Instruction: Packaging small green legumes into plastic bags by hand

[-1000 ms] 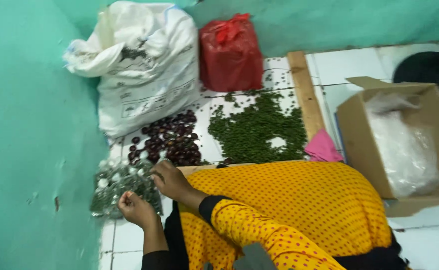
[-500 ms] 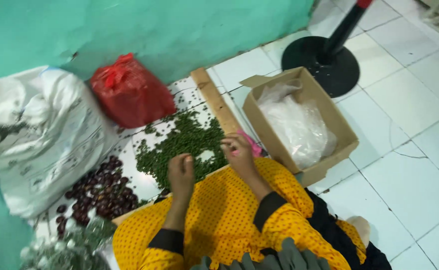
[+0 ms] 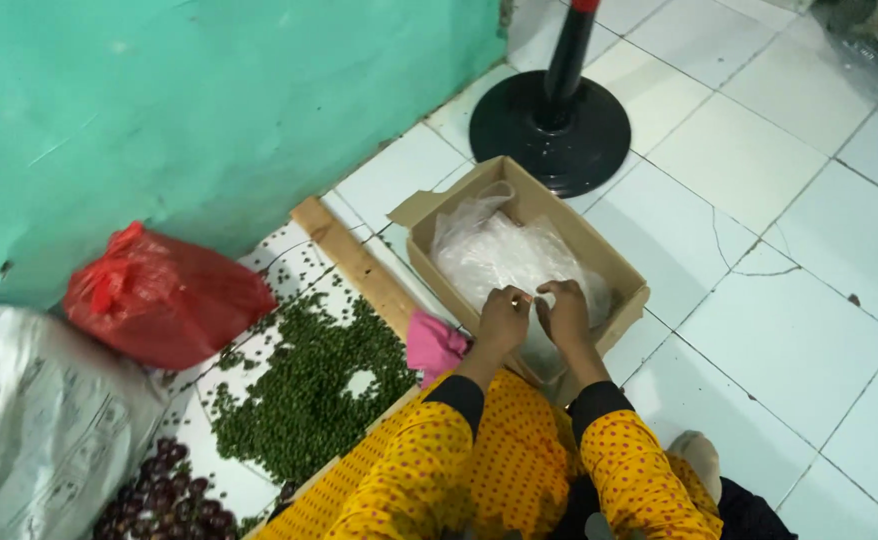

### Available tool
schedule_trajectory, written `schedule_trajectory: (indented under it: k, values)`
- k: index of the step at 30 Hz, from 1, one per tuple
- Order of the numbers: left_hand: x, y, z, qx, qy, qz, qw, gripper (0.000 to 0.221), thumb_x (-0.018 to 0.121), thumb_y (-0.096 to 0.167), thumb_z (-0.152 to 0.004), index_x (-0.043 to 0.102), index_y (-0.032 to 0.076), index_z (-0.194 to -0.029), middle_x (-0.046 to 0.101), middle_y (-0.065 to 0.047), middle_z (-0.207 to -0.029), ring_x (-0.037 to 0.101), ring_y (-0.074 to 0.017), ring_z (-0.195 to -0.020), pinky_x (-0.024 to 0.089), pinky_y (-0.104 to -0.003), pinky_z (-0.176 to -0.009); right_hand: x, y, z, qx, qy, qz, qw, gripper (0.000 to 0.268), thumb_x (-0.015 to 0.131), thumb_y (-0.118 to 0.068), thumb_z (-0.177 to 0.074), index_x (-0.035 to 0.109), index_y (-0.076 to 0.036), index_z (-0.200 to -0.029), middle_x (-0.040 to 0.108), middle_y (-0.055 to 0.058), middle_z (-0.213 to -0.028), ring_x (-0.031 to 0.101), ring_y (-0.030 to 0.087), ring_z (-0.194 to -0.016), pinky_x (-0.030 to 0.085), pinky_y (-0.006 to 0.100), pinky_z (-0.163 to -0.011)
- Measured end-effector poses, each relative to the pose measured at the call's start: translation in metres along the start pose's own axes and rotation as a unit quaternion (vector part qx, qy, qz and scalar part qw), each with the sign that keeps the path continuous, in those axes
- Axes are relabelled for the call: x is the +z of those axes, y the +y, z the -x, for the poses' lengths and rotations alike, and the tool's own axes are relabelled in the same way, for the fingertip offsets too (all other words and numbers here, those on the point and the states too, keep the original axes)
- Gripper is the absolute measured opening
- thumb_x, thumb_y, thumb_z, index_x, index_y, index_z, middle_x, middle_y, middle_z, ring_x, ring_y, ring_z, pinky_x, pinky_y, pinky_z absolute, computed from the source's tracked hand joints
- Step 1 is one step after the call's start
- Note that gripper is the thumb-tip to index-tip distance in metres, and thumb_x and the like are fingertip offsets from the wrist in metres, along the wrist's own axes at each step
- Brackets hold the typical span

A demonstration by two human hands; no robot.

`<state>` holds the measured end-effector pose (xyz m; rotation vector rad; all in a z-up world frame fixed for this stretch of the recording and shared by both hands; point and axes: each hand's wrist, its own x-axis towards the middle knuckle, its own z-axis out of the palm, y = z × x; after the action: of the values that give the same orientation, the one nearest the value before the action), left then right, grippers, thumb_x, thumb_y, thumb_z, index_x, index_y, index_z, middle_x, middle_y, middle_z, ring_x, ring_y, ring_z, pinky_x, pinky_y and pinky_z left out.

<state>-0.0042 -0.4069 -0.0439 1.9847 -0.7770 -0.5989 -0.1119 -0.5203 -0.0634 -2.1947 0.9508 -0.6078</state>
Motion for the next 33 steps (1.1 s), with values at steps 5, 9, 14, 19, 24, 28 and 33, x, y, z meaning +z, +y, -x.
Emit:
schedule_trajectory:
  k: [5,9,14,19,24,28,33]
  values:
    - [-0.001,0.035,0.002,-0.063,-0.07,-0.004,0.996,0.022,0.056,0.023,-0.099,0.067,0.007,-0.109,0.057,-0.022,-0.11,0.068,-0.0385,-0.099,0.059,-0.041,-0.074,-0.045,-0.091,-0.002,0.271,-0.153,0.035,0.95,0.048,0.061,-0.028,-0.097,0.057,-0.015,-0.143,0.045,0.025,-0.148,0.055,0.044,-0.131,0.051,0.056,-0.101]
    - [0.001,0.027,0.001,-0.084,-0.066,0.003,0.994,0.025,0.058,0.025,-0.1,0.065,0.006,-0.115,0.054,-0.022,-0.118,0.063,-0.0436,-0.111,0.056,-0.053,-0.089,-0.035,-0.082,0.01,0.243,-0.191,0.084,0.947,0.037,0.062,-0.02,-0.094,0.066,-0.003,-0.126,0.061,0.025,-0.126,0.064,0.041,-0.118,0.057,0.052,-0.095]
    - [0.018,0.001,-0.004,-0.091,-0.035,0.0,0.995,0.026,0.058,0.031,-0.102,0.062,0.016,-0.123,0.052,-0.013,-0.125,0.06,-0.0382,-0.12,0.038,-0.069,-0.1,-0.037,-0.075,0.011,0.1,-0.15,0.117,0.977,0.026,0.054,-0.009,-0.099,0.074,-0.007,-0.115,0.069,0.016,-0.108,0.068,0.033,-0.105,0.057,0.044,-0.092]
    - [-0.039,0.076,0.034,0.002,0.025,0.083,0.996,0.046,0.06,0.019,-0.103,0.048,-0.007,-0.139,0.043,-0.033,-0.136,0.05,-0.0542,-0.129,0.054,-0.053,-0.102,-0.036,-0.069,0.011,-0.034,0.012,-0.009,0.999,0.042,0.06,0.001,-0.092,0.072,-0.02,-0.126,0.071,0.011,-0.105,0.071,0.035,-0.103,0.057,0.045,-0.09]
    - [-0.078,0.1,0.065,-0.063,0.031,0.217,0.974,0.083,0.069,0.026,-0.099,0.02,-0.014,-0.153,0.028,-0.042,-0.149,0.033,-0.0571,-0.141,0.043,-0.057,-0.113,-0.068,-0.132,0.024,-0.064,0.109,-0.128,0.984,0.047,0.053,0.011,-0.096,0.064,-0.003,-0.14,0.072,0.027,-0.112,0.069,0.042,-0.105,0.056,0.047,-0.089]
    - [-0.059,0.037,0.049,-0.088,-0.006,0.232,0.969,0.091,0.075,0.046,-0.095,0.026,0.002,-0.158,0.053,-0.022,-0.143,0.058,-0.0382,-0.129,0.055,-0.043,-0.101,-0.069,-0.161,0.037,-0.051,0.133,-0.166,0.976,0.051,0.057,0.008,-0.095,0.061,-0.009,-0.143,0.075,0.019,-0.108,0.072,0.034,-0.101,0.056,0.042,-0.087]
    - [-0.091,0.014,0.085,-0.087,0.132,0.363,0.918,0.026,0.084,0.01,-0.084,0.073,0.006,-0.108,0.062,0.004,-0.077,0.059,-0.008,-0.074,0.052,-0.021,-0.065,-0.059,-0.208,0.073,-0.059,0.106,-0.238,0.964,0.053,0.065,0.007,-0.091,0.063,-0.009,-0.141,0.076,0.016,-0.103,0.072,0.027,-0.092,0.056,0.038,-0.082]
